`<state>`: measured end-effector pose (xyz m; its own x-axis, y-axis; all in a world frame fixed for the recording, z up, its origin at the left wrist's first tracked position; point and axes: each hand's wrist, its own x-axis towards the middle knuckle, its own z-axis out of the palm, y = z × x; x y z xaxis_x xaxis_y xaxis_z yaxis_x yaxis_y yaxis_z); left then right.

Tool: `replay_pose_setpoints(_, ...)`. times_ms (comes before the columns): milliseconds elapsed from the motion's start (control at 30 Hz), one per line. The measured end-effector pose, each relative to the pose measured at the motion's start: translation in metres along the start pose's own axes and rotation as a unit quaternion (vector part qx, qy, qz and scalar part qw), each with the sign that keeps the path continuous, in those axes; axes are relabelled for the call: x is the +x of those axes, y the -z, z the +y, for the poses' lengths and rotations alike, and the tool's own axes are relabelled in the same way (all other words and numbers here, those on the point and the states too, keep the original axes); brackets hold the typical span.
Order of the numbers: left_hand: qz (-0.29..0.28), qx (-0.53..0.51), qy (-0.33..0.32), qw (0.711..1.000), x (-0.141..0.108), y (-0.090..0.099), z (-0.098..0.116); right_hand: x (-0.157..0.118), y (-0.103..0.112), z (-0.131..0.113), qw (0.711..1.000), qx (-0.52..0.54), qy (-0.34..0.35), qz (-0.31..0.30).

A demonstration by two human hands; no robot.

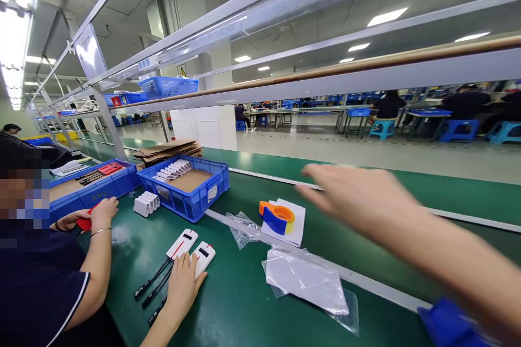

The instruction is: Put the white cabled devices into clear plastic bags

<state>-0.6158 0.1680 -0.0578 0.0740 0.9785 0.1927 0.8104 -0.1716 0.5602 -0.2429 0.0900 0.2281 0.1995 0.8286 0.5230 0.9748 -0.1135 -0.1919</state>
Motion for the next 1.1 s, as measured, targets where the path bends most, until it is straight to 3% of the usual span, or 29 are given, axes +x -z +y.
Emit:
replay_pose_setpoints(67,-0.017,-0.012,-0.001,1.0,-0.002,-0.003,-0.003,-0.002,-0.011,-0.056,0.986,-0.042,0.123,-0.109)
replay_pose_setpoints(133,-0.032,-0.022,0.0,0.999,-0.005,0.002,-0.003,-0.016,-0.036,-0.1,0.976,0.009,0.174,-0.131)
replay_pose_setpoints(233,-0.103,-0.171,0.028,0.979,-0.009,0.024,0.008,-0.057,-0.084,-0.126,0.964,0.056,0.195,-0.17)
replay_pose_setpoints(267,-0.14,-0.295,0.054,0.944,-0.011,0.032,0.015,-0.074,-0.099,-0.127,0.961,0.07,0.195,-0.186)
replay_pose_setpoints(333,-0.19,-0.56,0.103,0.8,-0.016,0.043,0.033,-0.107,-0.123,-0.119,0.954,0.096,0.187,-0.215)
replay_pose_setpoints(400,-0.21,-0.7,0.123,0.672,-0.021,0.047,0.055,-0.135,-0.138,-0.109,0.945,0.164,0.156,-0.237)
replay_pose_setpoints(433,-0.221,-0.733,0.127,0.63,-0.024,0.046,0.066,-0.146,-0.142,-0.104,0.939,0.197,0.141,-0.245)
replay_pose_setpoints(500,-0.25,-0.763,0.128,0.582,-0.03,0.039,0.085,-0.163,-0.146,-0.095,0.927,0.254,0.105,-0.255)
replay_pose_setpoints(600,-0.289,-0.77,0.127,0.554,-0.039,0.02,0.107,-0.177,-0.147,-0.087,0.907,0.306,0.047,-0.287)
replay_pose_setpoints(667,-0.29,-0.76,0.127,0.567,-0.046,0.003,0.121,-0.182,-0.15,-0.082,0.894,0.322,-0.01,-0.312)
replay_pose_setpoints(700,-0.275,-0.75,0.122,0.589,-0.05,-0.007,0.128,-0.184,-0.152,-0.079,0.889,0.335,-0.031,-0.311)
replay_pose_setpoints(800,-0.203,-0.688,0.056,0.694,-0.056,-0.034,0.15,-0.191,-0.169,-0.059,0.879,0.408,-0.072,-0.237)
replay_pose_setpoints(867,-0.202,-0.607,-0.036,0.768,-0.051,-0.048,0.166,-0.198,-0.183,-0.036,0.862,0.465,-0.122,-0.163)
replay_pose_setpoints(933,-0.227,-0.457,-0.143,0.848,-0.035,-0.058,0.178,-0.204,-0.193,-0.009,0.835,0.499,-0.199,-0.121)
replay_pose_setpoints(1000,-0.229,-0.273,-0.219,0.908,-0.01,-0.069,0.187,-0.209,-0.197,0.017,0.799,0.529,-0.262,-0.115)
replay_pose_setpoints(1100,-0.22,-0.168,-0.229,0.933,0.032,-0.094,0.196,-0.212,-0.192,0.044,0.718,0.604,-0.33,-0.107)
